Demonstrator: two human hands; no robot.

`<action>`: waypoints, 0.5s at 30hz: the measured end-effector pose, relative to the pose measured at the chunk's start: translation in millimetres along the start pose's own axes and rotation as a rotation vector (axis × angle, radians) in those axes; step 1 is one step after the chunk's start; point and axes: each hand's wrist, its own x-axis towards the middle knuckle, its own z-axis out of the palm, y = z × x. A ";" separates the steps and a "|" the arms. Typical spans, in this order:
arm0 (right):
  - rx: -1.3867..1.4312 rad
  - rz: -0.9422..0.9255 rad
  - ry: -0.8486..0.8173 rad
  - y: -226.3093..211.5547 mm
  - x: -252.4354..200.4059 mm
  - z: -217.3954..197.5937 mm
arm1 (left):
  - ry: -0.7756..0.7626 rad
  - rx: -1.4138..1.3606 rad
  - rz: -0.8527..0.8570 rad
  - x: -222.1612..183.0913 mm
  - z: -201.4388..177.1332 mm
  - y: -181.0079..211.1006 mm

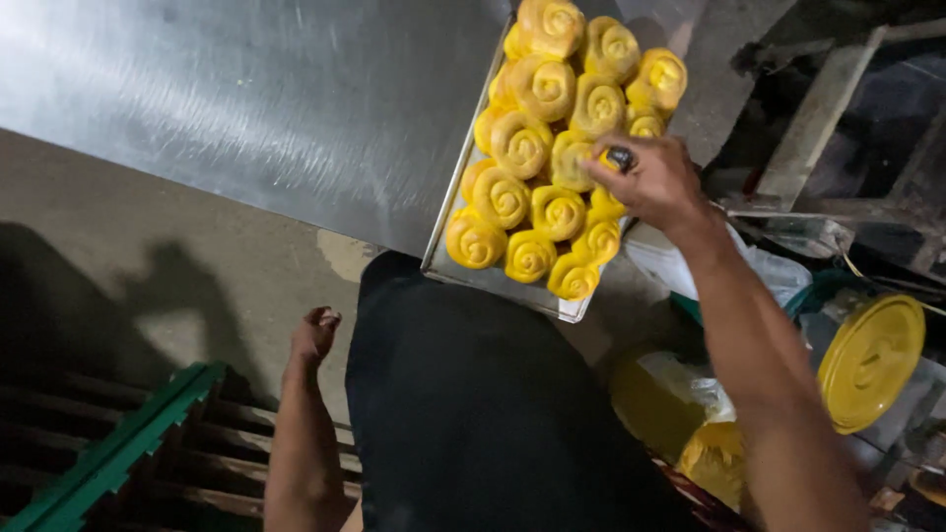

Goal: Using a brush to apply a yellow glaze or egg wash to spiral-shaped pastry dough on a tray.

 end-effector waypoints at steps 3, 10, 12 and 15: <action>0.010 -0.205 0.222 10.5 -5.6 15.7 | -0.015 -0.032 0.036 8.7 0.7 7.3; 0.033 0.156 0.004 3.7 -18.5 -2.0 | -0.005 -0.272 0.144 15.0 7.2 7.4; -0.050 0.105 0.110 30.4 -19.9 4.1 | -0.033 -0.189 0.089 8.6 3.9 1.7; -0.107 -0.048 0.335 43.1 -20.1 14.8 | -0.075 -0.162 -0.054 1.8 7.0 -0.1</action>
